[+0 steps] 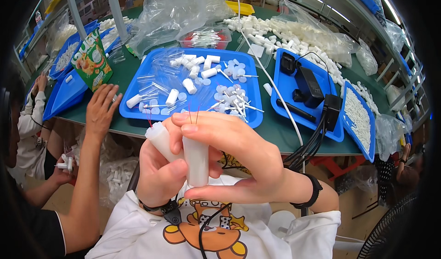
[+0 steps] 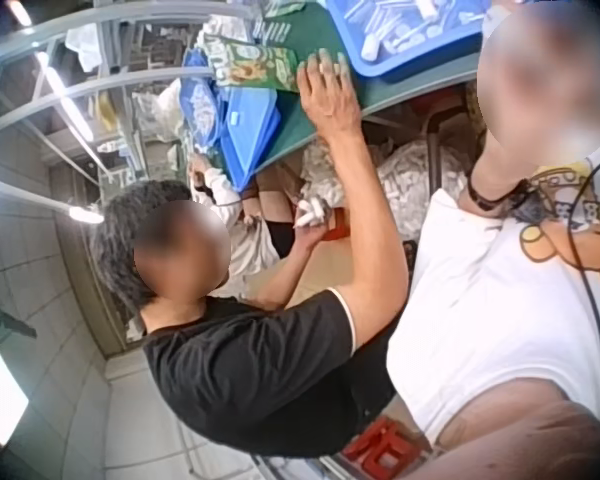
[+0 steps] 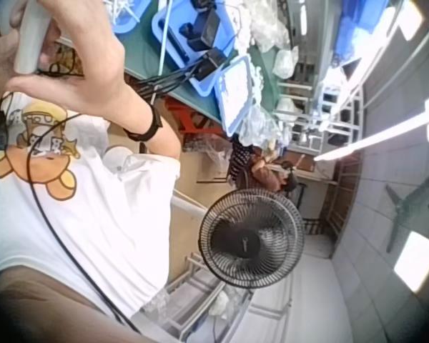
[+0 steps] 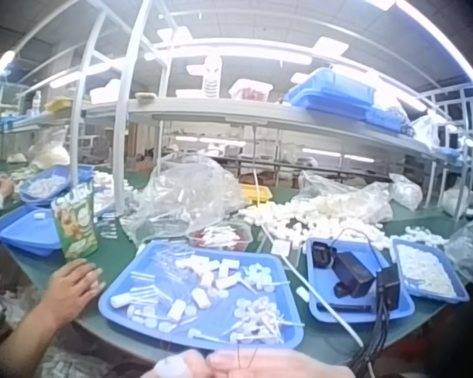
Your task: The person assembles small white cylindrical candles by inserting red wicks into the base and then screwing on a translucent plastic cap. The person handles the components one at a time, repeating the process for multiple units.
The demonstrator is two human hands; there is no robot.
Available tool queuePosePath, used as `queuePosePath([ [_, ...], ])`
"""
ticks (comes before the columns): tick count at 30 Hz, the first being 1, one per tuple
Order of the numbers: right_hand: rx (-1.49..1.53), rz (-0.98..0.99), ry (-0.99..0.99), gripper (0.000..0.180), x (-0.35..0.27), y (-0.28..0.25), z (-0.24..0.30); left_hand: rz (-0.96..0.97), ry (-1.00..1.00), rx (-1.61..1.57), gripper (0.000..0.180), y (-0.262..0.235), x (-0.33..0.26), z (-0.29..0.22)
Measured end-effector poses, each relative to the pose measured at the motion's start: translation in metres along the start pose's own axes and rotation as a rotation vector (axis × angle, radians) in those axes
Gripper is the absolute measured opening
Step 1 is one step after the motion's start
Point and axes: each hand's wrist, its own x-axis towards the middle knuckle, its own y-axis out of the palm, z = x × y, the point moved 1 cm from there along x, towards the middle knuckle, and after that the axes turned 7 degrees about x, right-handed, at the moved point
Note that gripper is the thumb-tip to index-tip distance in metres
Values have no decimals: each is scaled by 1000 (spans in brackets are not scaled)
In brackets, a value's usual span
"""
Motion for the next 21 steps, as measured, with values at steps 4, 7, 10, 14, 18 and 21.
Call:
queuePosePath([
  [4, 55, -88, 8, 69, 1, 4, 7, 83, 42, 10, 37, -7, -1, 1],
  [7, 48, -91, -4, 66, 3, 3, 9, 89, 66, 20, 40, -7, 0, 2],
  [10, 44, -85, -1, 65, 3, 3, 9, 94, 86, 20, 42, -7, 1, 3],
  [14, 31, -64, 4, 62, 2, 1, 9, 94, 88, 25, 44, -7, 1, 4],
  [18, 17, -27, 12, 61, 3, 0, 12, 73, 84, 27, 46, -7, 0, 5],
  [21, 46, -13, 33, 61, 1, 1, 13, 80, 85, 13, 47, -7, 0, 5],
])
